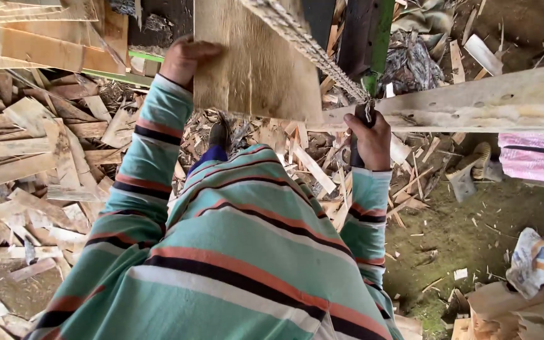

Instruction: Cutting thin sheets of wood using a manual lever-operated machine.

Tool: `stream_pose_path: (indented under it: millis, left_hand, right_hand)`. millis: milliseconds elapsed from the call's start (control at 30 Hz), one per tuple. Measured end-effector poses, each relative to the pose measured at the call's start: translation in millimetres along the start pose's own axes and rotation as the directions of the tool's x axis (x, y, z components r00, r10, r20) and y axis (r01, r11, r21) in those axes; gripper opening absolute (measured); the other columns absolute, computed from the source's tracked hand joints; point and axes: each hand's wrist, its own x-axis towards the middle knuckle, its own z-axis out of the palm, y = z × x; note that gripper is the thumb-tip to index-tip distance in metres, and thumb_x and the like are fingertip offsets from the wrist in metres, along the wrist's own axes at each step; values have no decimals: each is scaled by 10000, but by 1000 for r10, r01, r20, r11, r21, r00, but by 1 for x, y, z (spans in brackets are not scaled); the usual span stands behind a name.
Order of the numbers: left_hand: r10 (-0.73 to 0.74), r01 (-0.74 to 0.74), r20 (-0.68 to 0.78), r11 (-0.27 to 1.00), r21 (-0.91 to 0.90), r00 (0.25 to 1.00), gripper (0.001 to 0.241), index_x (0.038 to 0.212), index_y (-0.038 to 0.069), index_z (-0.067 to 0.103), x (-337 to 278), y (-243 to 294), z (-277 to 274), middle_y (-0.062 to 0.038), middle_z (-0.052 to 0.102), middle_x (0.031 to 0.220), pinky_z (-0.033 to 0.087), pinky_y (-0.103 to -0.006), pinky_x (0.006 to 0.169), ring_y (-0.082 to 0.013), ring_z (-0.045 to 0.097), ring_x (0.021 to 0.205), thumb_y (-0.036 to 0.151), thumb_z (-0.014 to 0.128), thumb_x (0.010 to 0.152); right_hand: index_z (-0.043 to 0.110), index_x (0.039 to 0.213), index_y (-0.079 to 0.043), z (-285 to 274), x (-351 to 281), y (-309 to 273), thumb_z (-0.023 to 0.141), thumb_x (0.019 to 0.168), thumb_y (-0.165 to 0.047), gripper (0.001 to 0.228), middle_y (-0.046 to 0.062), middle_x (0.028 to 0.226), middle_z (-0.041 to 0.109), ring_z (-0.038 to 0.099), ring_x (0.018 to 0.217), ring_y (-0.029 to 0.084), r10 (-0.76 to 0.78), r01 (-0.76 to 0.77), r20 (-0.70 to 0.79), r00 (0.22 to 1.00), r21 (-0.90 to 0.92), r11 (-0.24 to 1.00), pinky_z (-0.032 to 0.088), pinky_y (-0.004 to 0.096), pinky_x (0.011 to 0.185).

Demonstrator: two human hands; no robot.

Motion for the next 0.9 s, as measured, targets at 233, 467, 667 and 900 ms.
stream_pose_path:
  millis: [233, 467, 667, 900]
  left_hand:
    - [-634, 395, 367, -104, -913, 681, 353, 1184, 22, 666, 49, 68, -45, -149, 740, 1127, 625, -349, 1005, -248, 736, 1061, 8, 760, 844]
    - [-650, 669, 297, 450, -591, 699, 443, 1290, 19, 653, -7, 51, 2, -96, 742, 1180, 635, -326, 855, -236, 735, 1004, -24, 705, 852]
    - [-601, 552, 212, 463, -693, 771, 365, 1246, 59, 696, -39, 11, 3, -104, 732, 1206, 611, -288, 918, -174, 708, 1046, 55, 795, 894]
    - [-437, 470, 173, 819, -328, 882, 211, 1136, 44, 767, -89, -34, 40, -118, 707, 1156, 606, -312, 882, -242, 718, 1035, 116, 769, 938]
  right_hand:
    - [662, 1077, 10, -5, 8, 15, 829, 906, -208, 324, 57, 831, 669, 624, 633, 176, -115, 111, -34, 993, -102, 989, 515, 341, 567]
    - [573, 1425, -12, 43, -33, 29, 721, 1057, -247, 461, 148, 1404, 643, 586, 1319, 305, -830, 432, -40, 557, -839, 330, 520, 448, 1126]
    - [539, 1382, 23, 124, -44, 45, 748, 953, -246, 547, 207, 1298, 654, 666, 1151, 331, -602, 622, 185, 777, -374, 688, 579, 427, 918]
    - [433, 1464, 58, 129, -11, 83, 686, 979, -145, 584, 113, 1022, 725, 704, 873, 152, -163, 128, 247, 955, 152, 980, 608, 296, 769]
